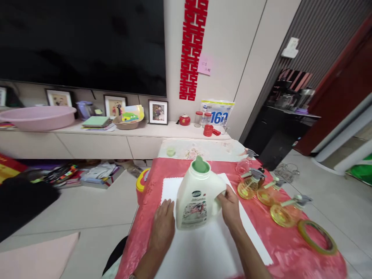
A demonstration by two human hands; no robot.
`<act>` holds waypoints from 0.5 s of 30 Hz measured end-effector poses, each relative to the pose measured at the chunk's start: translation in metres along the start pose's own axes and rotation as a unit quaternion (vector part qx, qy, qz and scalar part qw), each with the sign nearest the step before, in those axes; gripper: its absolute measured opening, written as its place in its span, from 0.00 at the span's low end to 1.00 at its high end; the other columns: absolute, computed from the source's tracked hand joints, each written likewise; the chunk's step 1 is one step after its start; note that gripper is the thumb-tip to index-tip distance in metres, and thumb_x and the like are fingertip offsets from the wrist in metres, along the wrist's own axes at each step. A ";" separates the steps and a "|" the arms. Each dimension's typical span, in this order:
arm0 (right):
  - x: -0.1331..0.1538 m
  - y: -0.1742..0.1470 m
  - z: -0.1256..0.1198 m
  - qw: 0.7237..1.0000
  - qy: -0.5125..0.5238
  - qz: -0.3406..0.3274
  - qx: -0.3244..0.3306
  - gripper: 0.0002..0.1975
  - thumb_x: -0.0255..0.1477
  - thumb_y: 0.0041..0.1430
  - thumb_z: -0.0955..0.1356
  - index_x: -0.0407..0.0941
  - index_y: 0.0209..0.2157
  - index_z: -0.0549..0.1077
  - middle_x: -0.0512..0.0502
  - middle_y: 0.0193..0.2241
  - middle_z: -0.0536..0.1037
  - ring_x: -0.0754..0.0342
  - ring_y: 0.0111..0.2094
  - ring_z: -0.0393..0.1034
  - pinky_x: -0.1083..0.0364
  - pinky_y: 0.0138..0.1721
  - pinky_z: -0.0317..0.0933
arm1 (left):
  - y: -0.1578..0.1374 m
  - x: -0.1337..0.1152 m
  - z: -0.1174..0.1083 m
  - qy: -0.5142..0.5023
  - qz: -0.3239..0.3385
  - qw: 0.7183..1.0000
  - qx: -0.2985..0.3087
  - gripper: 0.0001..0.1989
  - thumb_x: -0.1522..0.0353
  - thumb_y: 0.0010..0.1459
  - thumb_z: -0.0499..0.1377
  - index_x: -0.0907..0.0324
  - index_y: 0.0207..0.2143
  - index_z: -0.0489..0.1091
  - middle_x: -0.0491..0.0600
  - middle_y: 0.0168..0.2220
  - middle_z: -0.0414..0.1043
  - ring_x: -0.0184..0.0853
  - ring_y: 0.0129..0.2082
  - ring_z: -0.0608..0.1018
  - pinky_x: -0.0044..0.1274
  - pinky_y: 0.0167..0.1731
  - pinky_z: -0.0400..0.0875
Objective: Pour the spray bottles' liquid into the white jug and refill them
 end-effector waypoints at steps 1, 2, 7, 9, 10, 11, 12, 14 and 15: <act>0.000 -0.005 0.004 1.000 0.000 0.002 0.010 0.27 0.47 0.62 0.72 0.39 0.49 0.71 0.42 0.43 0.74 0.54 0.41 0.70 0.54 0.43 0.69 | 0.000 0.000 -0.002 -0.013 0.003 1.000 0.002 0.27 0.77 0.59 0.50 0.58 0.59 0.68 0.55 0.57 0.74 0.45 0.60 0.72 0.40 0.59 0.67; 0.001 -0.008 0.007 1.000 -0.002 0.004 0.017 0.27 0.47 0.62 0.71 0.39 0.50 0.71 0.42 0.44 0.74 0.53 0.42 0.71 0.53 0.44 0.69 | 0.001 -0.001 -0.004 -0.025 0.006 1.000 0.006 0.27 0.77 0.59 0.50 0.57 0.60 0.68 0.55 0.56 0.74 0.45 0.59 0.72 0.40 0.58 0.67; 0.011 -0.017 0.003 0.998 -0.048 -0.006 0.034 0.27 0.46 0.61 0.70 0.40 0.52 0.72 0.41 0.50 0.73 0.49 0.50 0.69 0.50 0.53 0.66 | 0.005 -0.006 -0.014 -0.049 0.006 0.999 0.017 0.25 0.76 0.58 0.52 0.57 0.58 0.69 0.55 0.52 0.75 0.46 0.55 0.73 0.38 0.54 0.69; 0.015 -0.020 -0.005 0.996 -0.076 -0.012 0.047 0.28 0.46 0.59 0.70 0.42 0.53 0.73 0.41 0.53 0.72 0.47 0.53 0.68 0.49 0.57 0.64 | 0.006 -0.008 -0.018 -0.051 0.006 0.998 0.019 0.25 0.76 0.58 0.52 0.57 0.57 0.69 0.55 0.52 0.74 0.45 0.54 0.73 0.37 0.53 0.70; 0.015 -0.022 -0.011 0.995 -0.090 -0.013 0.052 0.28 0.46 0.58 0.71 0.42 0.54 0.73 0.41 0.54 0.71 0.46 0.55 0.66 0.48 0.59 0.62 | 0.006 -0.009 -0.019 -0.052 0.006 0.998 0.020 0.24 0.76 0.59 0.52 0.57 0.57 0.69 0.55 0.52 0.74 0.45 0.54 0.74 0.37 0.52 0.70; 0.015 -0.025 -0.017 0.993 -0.103 -0.013 0.053 0.29 0.46 0.57 0.72 0.43 0.55 0.73 0.41 0.55 0.70 0.46 0.57 0.65 0.47 0.61 0.61 | 0.005 -0.010 -0.021 -0.052 0.007 0.998 0.021 0.24 0.76 0.59 0.51 0.58 0.57 0.69 0.55 0.53 0.74 0.45 0.54 0.74 0.37 0.53 0.70; 0.013 -0.028 -0.024 0.992 -0.115 -0.010 0.051 0.31 0.47 0.56 0.72 0.44 0.56 0.73 0.41 0.56 0.70 0.46 0.58 0.64 0.46 0.62 0.59 | 0.005 -0.012 -0.022 -0.052 0.008 0.998 0.023 0.24 0.76 0.59 0.51 0.58 0.57 0.69 0.55 0.53 0.74 0.44 0.54 0.74 0.36 0.53 0.70; 0.007 -0.033 -0.037 0.990 -0.133 0.002 0.044 0.33 0.48 0.54 0.73 0.45 0.56 0.72 0.41 0.58 0.69 0.45 0.59 0.64 0.44 0.62 0.59 | 0.004 -0.015 -0.024 -0.054 0.009 0.998 0.023 0.24 0.77 0.59 0.51 0.58 0.57 0.69 0.56 0.54 0.74 0.44 0.55 0.74 0.37 0.54 0.70; 0.002 -0.035 -0.043 0.989 -0.139 0.010 0.040 0.34 0.49 0.53 0.73 0.45 0.57 0.72 0.41 0.58 0.68 0.44 0.59 0.64 0.43 0.62 0.60 | 0.003 -0.016 -0.025 -0.056 0.009 0.998 0.022 0.25 0.77 0.59 0.51 0.58 0.58 0.69 0.56 0.55 0.74 0.44 0.55 0.74 0.37 0.55 0.70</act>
Point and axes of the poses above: each hand's wrist, its own y-axis towards the middle knuckle, its own z-axis out of the palm, x = y × z, the point moved 7 cm from there along y, towards the middle knuckle
